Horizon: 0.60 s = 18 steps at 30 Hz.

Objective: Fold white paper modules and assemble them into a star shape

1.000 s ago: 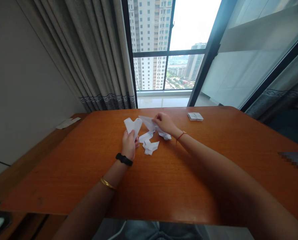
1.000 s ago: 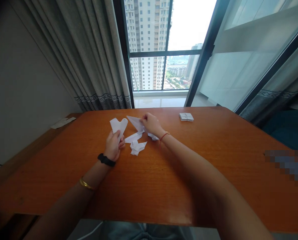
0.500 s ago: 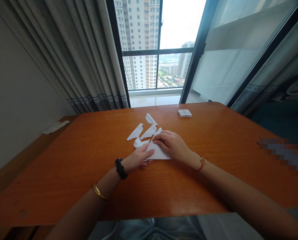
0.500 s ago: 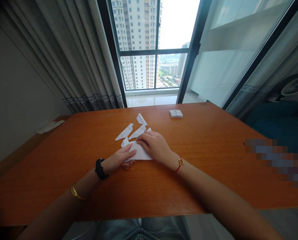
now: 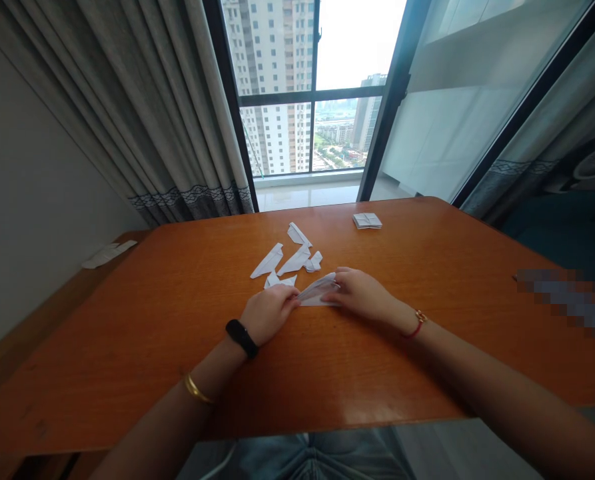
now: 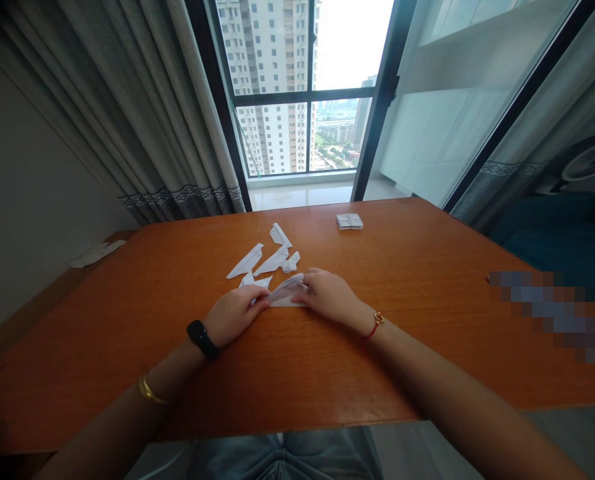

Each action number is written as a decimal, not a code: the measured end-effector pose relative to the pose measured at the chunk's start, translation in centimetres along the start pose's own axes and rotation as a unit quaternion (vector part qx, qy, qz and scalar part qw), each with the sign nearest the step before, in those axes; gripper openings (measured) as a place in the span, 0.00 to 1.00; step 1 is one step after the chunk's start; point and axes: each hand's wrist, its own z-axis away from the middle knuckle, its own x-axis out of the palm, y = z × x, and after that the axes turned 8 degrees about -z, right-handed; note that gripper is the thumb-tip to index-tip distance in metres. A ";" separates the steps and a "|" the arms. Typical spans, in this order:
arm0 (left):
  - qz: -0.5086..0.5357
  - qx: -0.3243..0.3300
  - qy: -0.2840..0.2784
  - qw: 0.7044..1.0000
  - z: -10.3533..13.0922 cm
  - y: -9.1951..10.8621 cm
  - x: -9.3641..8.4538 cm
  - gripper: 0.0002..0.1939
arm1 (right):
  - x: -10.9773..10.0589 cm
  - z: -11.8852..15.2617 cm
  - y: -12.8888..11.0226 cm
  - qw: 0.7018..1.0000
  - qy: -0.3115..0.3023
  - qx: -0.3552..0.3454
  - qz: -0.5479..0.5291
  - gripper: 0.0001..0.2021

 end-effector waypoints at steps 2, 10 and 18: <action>0.011 0.026 0.001 1.000 -0.2 -0.3 0.4 0.12 | 0.0 0.1 0.0 1.000 0.004 -0.026 -0.010 0.08; 0.037 0.044 0.007 0.998 -0.2 0.0 1.3 0.14 | 0.9 0.2 -0.2 0.998 0.007 -0.051 -0.033 0.05; 0.047 0.026 0.040 0.998 0.0 0.1 1.0 0.15 | 0.4 0.1 -0.2 0.998 0.043 -0.039 -0.027 0.13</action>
